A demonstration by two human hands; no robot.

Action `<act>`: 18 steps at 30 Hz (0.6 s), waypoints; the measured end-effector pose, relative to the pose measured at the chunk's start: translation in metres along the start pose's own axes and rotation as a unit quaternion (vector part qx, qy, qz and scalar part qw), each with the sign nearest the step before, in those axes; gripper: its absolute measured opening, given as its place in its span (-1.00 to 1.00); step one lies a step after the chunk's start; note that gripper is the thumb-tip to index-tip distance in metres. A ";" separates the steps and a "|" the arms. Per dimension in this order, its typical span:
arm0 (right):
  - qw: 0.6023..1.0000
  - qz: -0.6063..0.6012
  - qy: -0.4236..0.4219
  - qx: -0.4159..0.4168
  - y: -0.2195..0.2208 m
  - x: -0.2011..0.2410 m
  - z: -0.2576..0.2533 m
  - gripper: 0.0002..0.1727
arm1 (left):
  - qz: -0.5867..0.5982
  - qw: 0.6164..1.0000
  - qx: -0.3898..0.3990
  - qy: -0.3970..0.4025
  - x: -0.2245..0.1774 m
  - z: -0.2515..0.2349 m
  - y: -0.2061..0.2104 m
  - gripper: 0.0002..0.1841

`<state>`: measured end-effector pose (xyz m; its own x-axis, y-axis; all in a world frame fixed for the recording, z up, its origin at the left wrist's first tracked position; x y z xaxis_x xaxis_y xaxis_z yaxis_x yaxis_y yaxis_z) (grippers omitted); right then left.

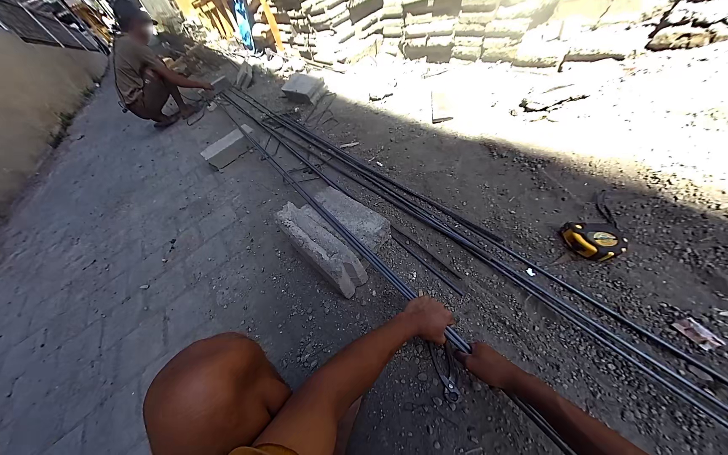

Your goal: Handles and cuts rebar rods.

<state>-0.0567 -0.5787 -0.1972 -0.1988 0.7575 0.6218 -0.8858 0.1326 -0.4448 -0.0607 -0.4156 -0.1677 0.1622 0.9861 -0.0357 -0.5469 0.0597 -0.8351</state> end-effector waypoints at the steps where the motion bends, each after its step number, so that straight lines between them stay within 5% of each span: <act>1: 1.000 0.002 -0.001 -0.001 0.000 0.000 0.000 -0.50 | 0.002 1.000 0.000 -0.002 0.000 0.000 0.000 -0.65; 18: 1.000 0.021 -0.003 0.004 0.006 0.001 -0.001 -0.49 | -0.009 1.000 0.003 0.004 0.000 0.002 0.003 -0.63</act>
<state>-0.0614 -0.5768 -0.1996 -0.2385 0.7578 0.6073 -0.8801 0.0958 -0.4651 -0.0642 -0.4156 -0.1693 0.1790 0.9835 -0.0254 -0.5493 0.0785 -0.8319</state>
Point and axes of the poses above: each hand's wrist, its own z-axis away from the middle knuckle, its own y-axis out of the palm, x = y × z, the point moved 2 cm from there along -z, towards the middle knuckle, and after that the axes turned 11 degrees about -y, right-handed, at the moved point
